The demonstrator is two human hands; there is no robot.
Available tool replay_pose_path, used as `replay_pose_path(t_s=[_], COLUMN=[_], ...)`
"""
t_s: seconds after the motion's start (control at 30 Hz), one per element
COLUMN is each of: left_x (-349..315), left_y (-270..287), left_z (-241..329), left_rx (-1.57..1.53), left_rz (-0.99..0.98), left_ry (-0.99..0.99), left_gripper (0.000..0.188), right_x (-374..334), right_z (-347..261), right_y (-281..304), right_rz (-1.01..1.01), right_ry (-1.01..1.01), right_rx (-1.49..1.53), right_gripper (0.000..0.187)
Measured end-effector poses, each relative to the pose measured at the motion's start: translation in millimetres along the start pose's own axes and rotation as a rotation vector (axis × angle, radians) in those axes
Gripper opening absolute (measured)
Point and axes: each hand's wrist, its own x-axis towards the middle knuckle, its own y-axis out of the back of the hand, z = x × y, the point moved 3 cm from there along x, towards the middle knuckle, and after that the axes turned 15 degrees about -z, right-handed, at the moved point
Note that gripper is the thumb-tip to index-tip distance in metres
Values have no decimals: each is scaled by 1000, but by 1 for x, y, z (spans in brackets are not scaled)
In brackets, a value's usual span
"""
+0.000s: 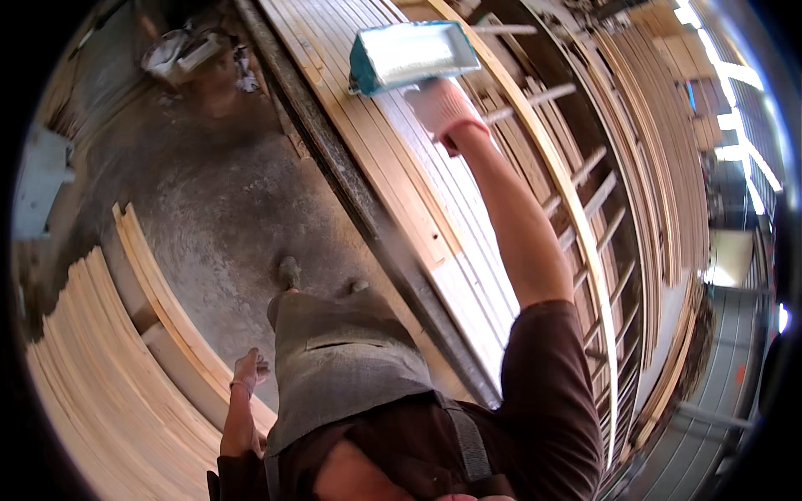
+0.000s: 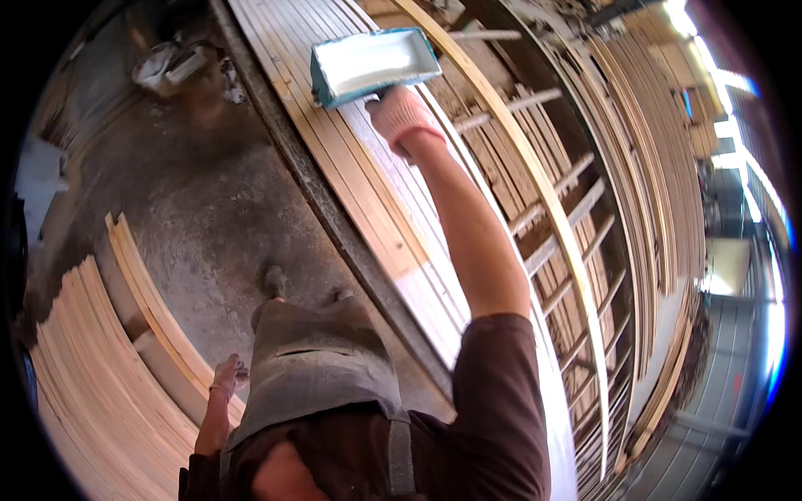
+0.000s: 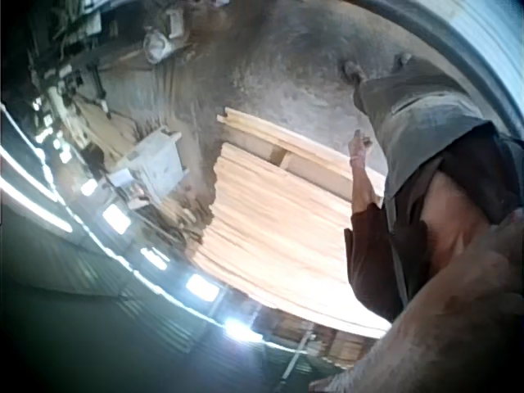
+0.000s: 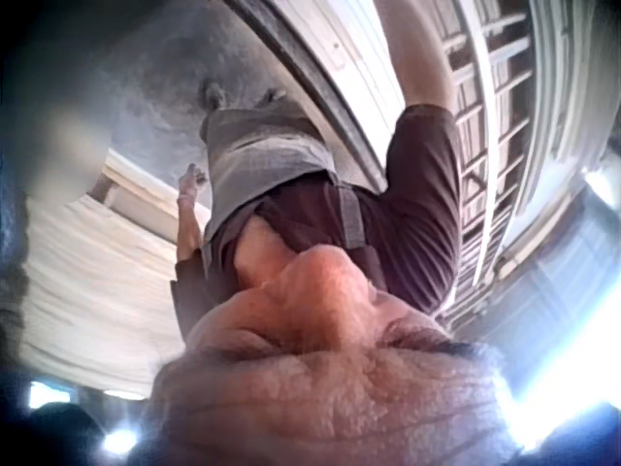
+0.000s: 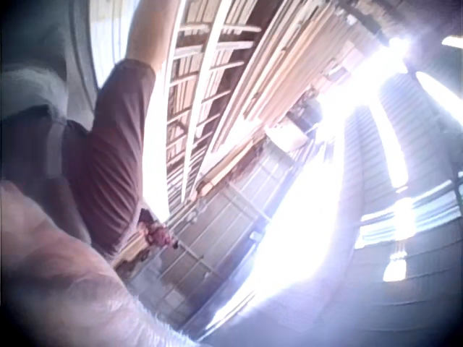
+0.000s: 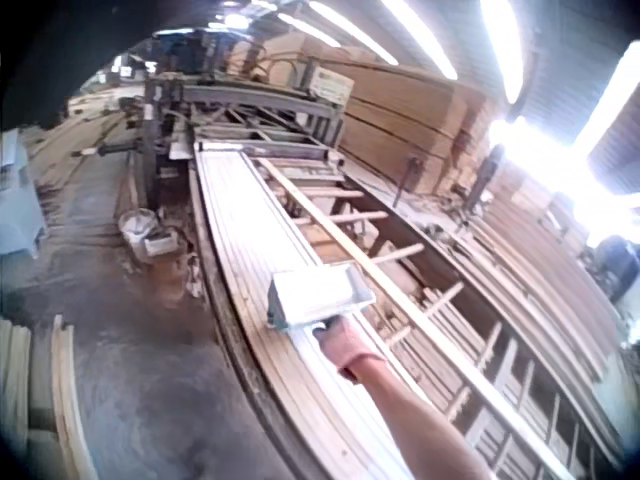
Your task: The person applies a white substance to the edges of wooden planks using a brush and a putty knife. They then place the planks onto a curved metal frame to form a panel. Later, the person applies the substance to a large flat wooden board and stacks it with others.
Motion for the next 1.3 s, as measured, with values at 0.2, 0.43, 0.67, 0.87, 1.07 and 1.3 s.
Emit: replay_pose_path(t_s=[0.2,0.43,0.67,0.87,1.07,1.3], left_x=[47,42,61,80,134,113], left_y=[15,-24,-2,38,46,70], left_z=[178,290,231,260,374,525], left_rx=[113,225,148,363,217,19], left_rz=[-176,-237,-233,-168,-259,-301], left_ry=[-271,-251,-108,-3,-128,-287], left_gripper=[50,37,34,37,43,56], right_x=[-194,-443,-456,-314,-96,217], right_z=[56,120,123,57,-52,-178], right_y=[-71,-155,-154,-123,-66,8], right_rz=[-201,-606,-533,-510,-400,-85], right_ry=[-53,-508,-432,-331,-256,-127], right_rx=[-210,-685,-565,-812,-780,-415], right_gripper=[17,41,41,37,41,32])
